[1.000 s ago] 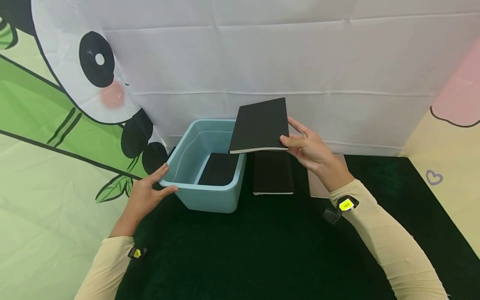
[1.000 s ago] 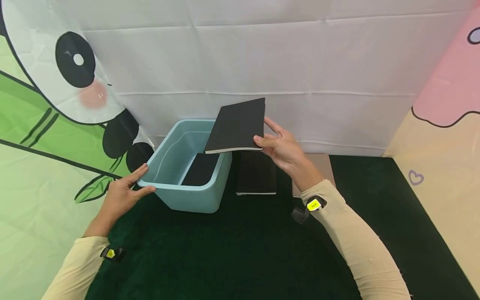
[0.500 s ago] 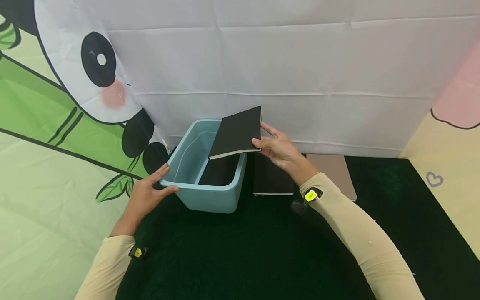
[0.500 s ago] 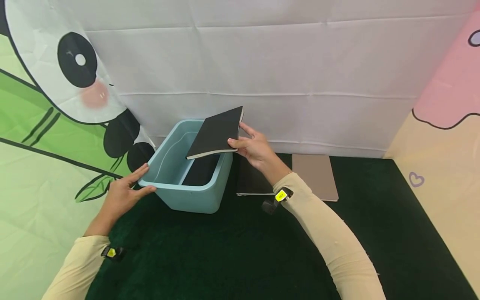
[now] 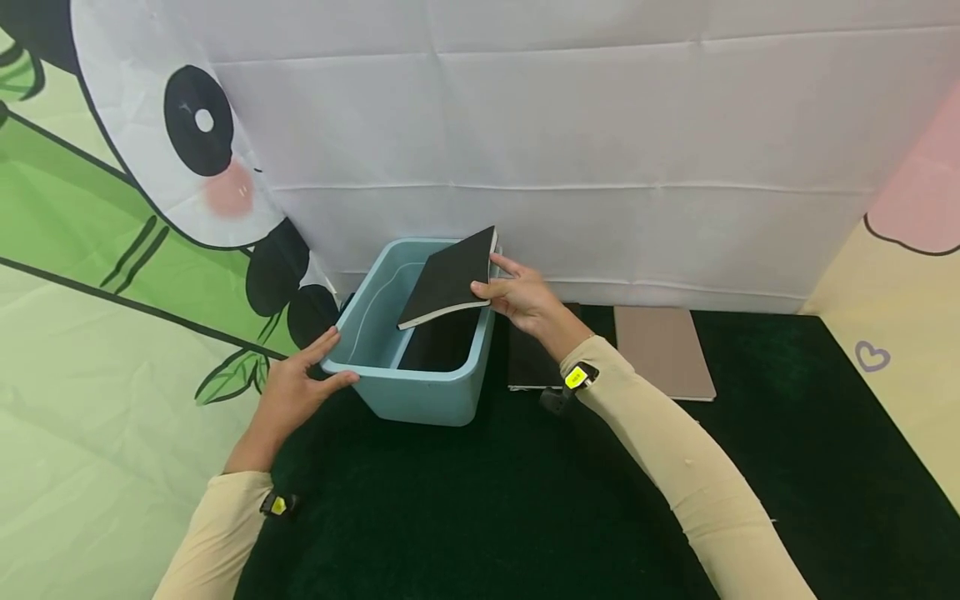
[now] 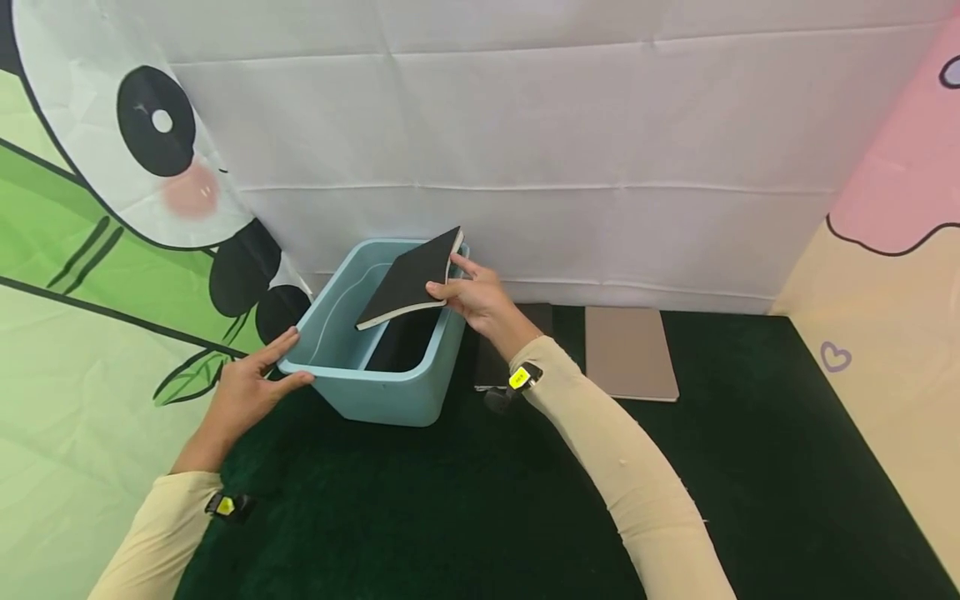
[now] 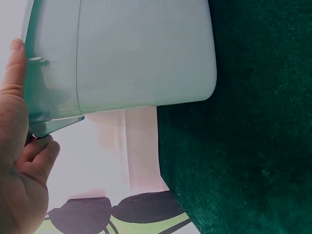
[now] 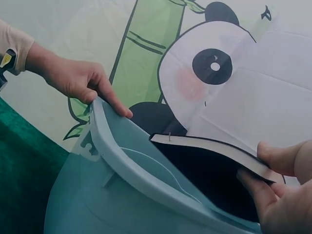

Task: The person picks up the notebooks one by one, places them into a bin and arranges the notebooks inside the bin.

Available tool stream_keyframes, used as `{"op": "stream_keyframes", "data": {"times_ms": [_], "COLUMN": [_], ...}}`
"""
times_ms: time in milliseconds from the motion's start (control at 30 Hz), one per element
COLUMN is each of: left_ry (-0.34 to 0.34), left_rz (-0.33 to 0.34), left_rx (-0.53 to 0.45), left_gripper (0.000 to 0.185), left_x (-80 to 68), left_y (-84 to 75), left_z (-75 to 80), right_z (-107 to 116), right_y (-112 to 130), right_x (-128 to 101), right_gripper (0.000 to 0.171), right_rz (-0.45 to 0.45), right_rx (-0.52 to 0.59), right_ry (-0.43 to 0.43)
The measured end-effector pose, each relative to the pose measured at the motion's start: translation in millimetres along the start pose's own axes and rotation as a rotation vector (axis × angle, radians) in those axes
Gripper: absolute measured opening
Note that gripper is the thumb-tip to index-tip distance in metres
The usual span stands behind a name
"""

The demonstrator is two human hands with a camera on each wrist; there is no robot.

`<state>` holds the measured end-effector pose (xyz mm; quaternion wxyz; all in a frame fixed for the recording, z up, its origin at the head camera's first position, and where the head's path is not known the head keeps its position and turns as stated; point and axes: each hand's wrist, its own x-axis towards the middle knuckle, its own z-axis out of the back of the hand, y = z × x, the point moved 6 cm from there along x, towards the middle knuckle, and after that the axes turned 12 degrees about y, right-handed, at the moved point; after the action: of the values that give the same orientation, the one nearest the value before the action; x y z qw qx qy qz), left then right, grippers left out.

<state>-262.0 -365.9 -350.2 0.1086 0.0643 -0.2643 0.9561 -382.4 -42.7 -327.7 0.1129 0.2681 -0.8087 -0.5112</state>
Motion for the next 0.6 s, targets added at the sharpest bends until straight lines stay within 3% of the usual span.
{"op": "stream_keyframes", "data": {"times_ms": [600], "left_ry": [0.007], "left_rz": [0.021], "left_rx": [-0.014], "left_gripper": [0.080], "left_x": [-0.6], "left_y": [1.0], "left_z": [-0.6], "right_z": [-13.1], "right_y": [-14.4], "right_x": [18.0], "right_gripper": [0.077], "right_rz": [-0.063], "right_rx": [-0.004], "right_ry": [-0.040]}}
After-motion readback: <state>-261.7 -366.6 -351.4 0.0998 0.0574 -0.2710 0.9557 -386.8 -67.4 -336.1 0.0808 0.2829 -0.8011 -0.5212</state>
